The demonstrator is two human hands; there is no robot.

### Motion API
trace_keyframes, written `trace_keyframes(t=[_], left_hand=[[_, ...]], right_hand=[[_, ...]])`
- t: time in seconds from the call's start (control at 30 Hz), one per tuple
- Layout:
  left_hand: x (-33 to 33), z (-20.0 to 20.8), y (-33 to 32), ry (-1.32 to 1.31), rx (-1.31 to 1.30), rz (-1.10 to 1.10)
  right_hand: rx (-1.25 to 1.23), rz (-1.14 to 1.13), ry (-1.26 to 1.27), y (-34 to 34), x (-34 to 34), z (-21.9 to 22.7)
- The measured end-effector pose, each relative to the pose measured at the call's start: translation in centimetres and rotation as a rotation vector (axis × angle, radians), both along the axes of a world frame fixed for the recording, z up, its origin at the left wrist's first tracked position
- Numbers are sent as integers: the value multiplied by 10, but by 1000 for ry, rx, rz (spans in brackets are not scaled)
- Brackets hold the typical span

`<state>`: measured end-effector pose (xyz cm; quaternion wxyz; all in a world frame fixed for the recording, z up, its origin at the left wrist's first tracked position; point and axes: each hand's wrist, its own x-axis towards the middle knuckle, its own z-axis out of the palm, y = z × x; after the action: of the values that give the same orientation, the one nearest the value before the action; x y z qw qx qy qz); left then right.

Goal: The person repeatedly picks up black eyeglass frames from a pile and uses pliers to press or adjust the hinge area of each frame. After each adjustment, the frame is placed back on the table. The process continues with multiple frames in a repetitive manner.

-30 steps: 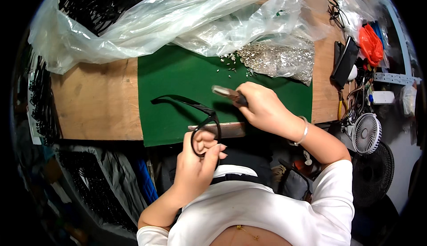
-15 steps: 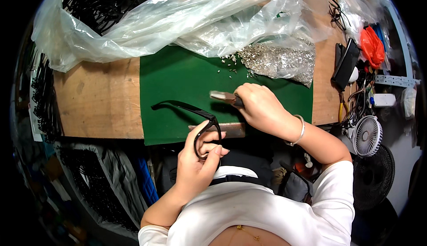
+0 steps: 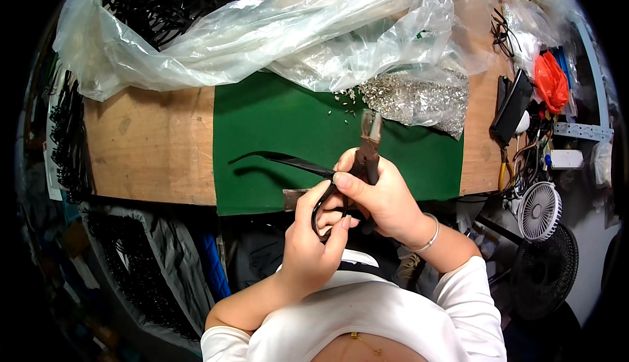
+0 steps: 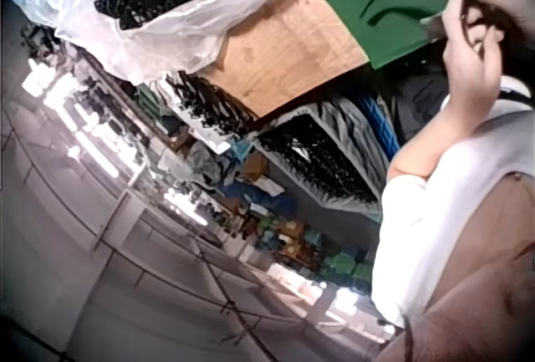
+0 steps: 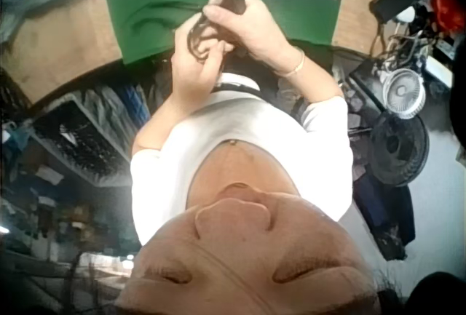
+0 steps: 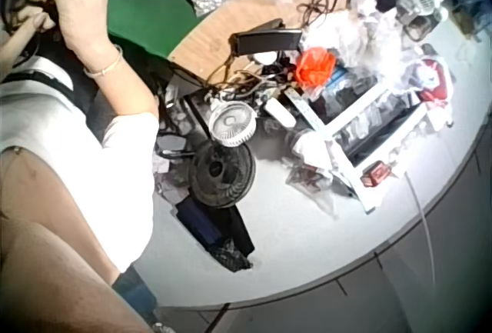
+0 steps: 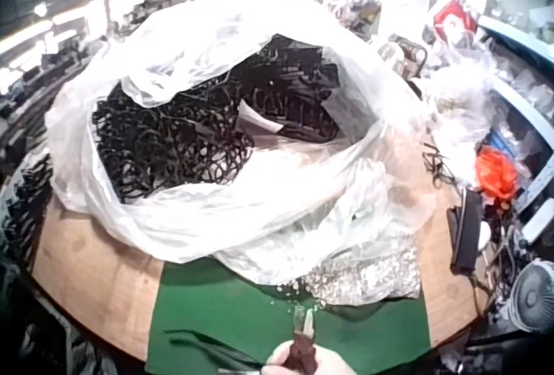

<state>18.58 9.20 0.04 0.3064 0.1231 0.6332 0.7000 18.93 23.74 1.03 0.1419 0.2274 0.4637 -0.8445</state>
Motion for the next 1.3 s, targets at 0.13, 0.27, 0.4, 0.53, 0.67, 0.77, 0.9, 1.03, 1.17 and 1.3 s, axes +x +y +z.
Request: trace_keyframes(t=[0.13,0.27,0.4,0.53,0.67,0.77,0.9,1.03,1.17,1.3], left_hand=[[-20,18,-8,-295,99,-84],[-26,29,-20,-424,202,-127],[-33,42,-36,-530,170,-145],[-35,42,-43,-566,155,-225],[-35,44,-47,-505,162,-234],[-34,42,-46,-520,157,-240],[-32,43,-45,-524,104,-232],[-30,45,-39,-488,46,-227],[-30,43,-36,-466,58,-225],[-32,45,-37,-475,51,-211]], right_hand=[[-54,32,0,2,-4,3],[-154,120,-40,5,-4,20],[435,402,205,26,8,16],[581,807,222,32,8,27],[598,942,211,31,-10,44],[618,942,242,31,-12,45],[719,978,279,29,-16,43],[916,900,245,23,-11,41],[886,940,213,27,-7,37],[600,1099,167,52,-24,32]])
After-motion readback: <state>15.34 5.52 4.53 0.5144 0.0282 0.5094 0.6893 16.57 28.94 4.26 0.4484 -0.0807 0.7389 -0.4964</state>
